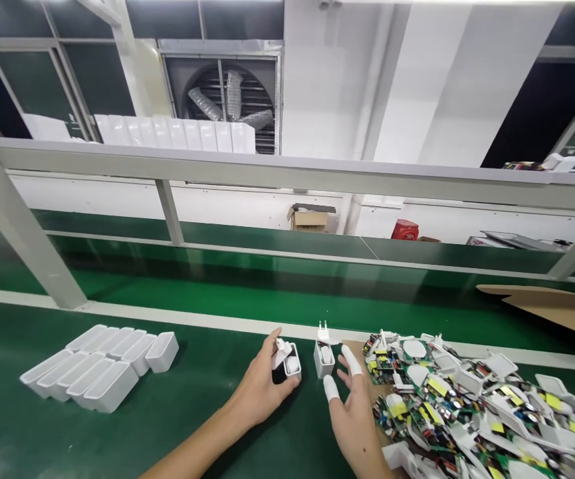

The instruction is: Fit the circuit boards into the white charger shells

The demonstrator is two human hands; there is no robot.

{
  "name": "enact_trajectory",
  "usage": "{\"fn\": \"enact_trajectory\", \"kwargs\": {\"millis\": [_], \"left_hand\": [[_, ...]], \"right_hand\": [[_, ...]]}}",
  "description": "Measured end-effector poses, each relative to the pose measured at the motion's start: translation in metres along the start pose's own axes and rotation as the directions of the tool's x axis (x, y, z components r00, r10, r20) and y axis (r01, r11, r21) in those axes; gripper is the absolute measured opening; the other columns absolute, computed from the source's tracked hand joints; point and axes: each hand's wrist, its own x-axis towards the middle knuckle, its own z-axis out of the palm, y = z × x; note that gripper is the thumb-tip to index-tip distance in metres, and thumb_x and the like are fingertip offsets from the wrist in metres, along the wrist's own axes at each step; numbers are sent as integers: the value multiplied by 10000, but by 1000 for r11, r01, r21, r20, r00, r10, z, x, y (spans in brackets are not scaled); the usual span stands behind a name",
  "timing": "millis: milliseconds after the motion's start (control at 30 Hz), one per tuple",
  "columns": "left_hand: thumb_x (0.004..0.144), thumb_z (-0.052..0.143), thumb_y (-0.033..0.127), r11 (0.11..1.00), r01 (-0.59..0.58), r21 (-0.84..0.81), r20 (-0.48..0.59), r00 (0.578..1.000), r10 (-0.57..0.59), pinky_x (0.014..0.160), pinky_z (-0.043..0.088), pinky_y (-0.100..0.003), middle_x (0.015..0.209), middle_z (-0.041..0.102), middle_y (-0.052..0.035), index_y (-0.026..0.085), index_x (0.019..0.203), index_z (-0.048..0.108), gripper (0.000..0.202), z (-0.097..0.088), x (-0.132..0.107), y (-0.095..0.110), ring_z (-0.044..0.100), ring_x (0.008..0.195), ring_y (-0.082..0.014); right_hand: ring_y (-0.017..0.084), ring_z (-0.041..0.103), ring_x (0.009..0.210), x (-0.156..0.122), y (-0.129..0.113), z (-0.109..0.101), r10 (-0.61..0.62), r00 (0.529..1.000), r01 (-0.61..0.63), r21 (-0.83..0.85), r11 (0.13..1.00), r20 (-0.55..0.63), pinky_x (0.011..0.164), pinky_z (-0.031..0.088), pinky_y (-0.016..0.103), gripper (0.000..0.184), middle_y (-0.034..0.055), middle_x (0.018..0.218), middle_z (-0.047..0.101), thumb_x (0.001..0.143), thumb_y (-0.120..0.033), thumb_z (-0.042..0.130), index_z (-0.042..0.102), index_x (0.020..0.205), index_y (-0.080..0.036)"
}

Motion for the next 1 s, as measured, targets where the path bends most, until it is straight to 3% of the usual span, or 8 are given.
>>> {"fn": "enact_trajectory", "kwargs": {"millis": [200, 367, 467, 633, 667, 767, 867, 1000], "left_hand": [[791, 749, 160, 996, -90, 5, 60, 994, 90, 938, 600, -431, 1260, 723, -105, 187, 1611, 324, 924, 34, 44, 6, 713, 940, -228], [787, 800, 199, 987, -103, 127, -51, 993, 110, 1012, 596, -457, 1495, 600, -160, 215, 1628, 337, 960, 22, 26, -1, 696, 1156, -272], [825, 779, 267, 951, -72, 302, -175, 976, 129, 1157, 484, -538, 1506, 595, -149, 227, 1549, 478, 785, -19, 5, -7, 590, 1351, -331], [891, 661, 312, 829, 106, 549, -428, 888, 170, 1194, 128, -816, 1520, 531, -267, 116, 1164, 732, 344, -126, -34, -25, 217, 1544, -550], [913, 617, 349, 702, 192, 686, -458, 863, 212, 1154, 204, -831, 1482, 564, -268, 120, 1031, 761, 295, -147, -39, -34, 251, 1523, -577], [925, 532, 382, 384, 291, 876, -397, 887, 234, 1023, 407, -803, 1296, 701, -221, 154, 746, 762, 370, -184, -40, -69, 360, 1461, -598], [905, 545, 427, 443, 122, 888, -249, 938, 242, 983, 516, -705, 1231, 770, -145, 205, 695, 762, 375, -171, -28, -89, 497, 1385, -525], [910, 621, 464, 689, -199, 697, -35, 950, 309, 970, 603, -466, 1396, 715, -109, 227, 687, 708, 336, -107, -22, -71, 666, 1255, -372]], "right_hand": [[263, 746, 1202, 1, 21, 8, -15, 997, 16, -9, 1000, 72, 945, 650, 402, 562, 163, 1428, 669, 969, -149, 509, 479, 1527, -207], [346, 672, 1299, 0, 7, 0, -39, 999, 41, -68, 997, 25, 996, 629, 523, 547, 189, 1461, 623, 1012, -293, 557, 476, 1545, -203], [383, 613, 1357, -5, -10, -5, -220, 967, 241, -181, 953, 129, 1038, 609, 551, 584, 168, 1492, 598, 1006, -332, 613, 472, 1565, -234], [337, 643, 1321, -20, -53, -5, -405, 888, 439, -139, 887, 218, 1051, 613, 501, 552, 147, 1459, 620, 1022, -181, 511, 457, 1567, -250], [328, 649, 1312, -22, -62, -5, -435, 869, 473, -139, 870, 233, 1049, 617, 493, 557, 147, 1443, 630, 1007, -147, 510, 467, 1554, -246], [305, 650, 1306, -19, -84, -7, -525, 786, 591, -147, 793, 326, 1056, 622, 470, 624, 161, 1415, 647, 944, -77, 524, 452, 1551, -200], [291, 623, 1336, -9, -100, -15, -504, 774, 604, -207, 770, 383, 1090, 606, 461, 590, 166, 1409, 640, 943, -66, 526, 462, 1521, -167], [313, 610, 1320, 13, -112, -40, -479, 772, 620, -333, 710, 417, 1087, 593, 515, 513, 187, 1394, 630, 977, -95, 526, 467, 1485, -137]]}}
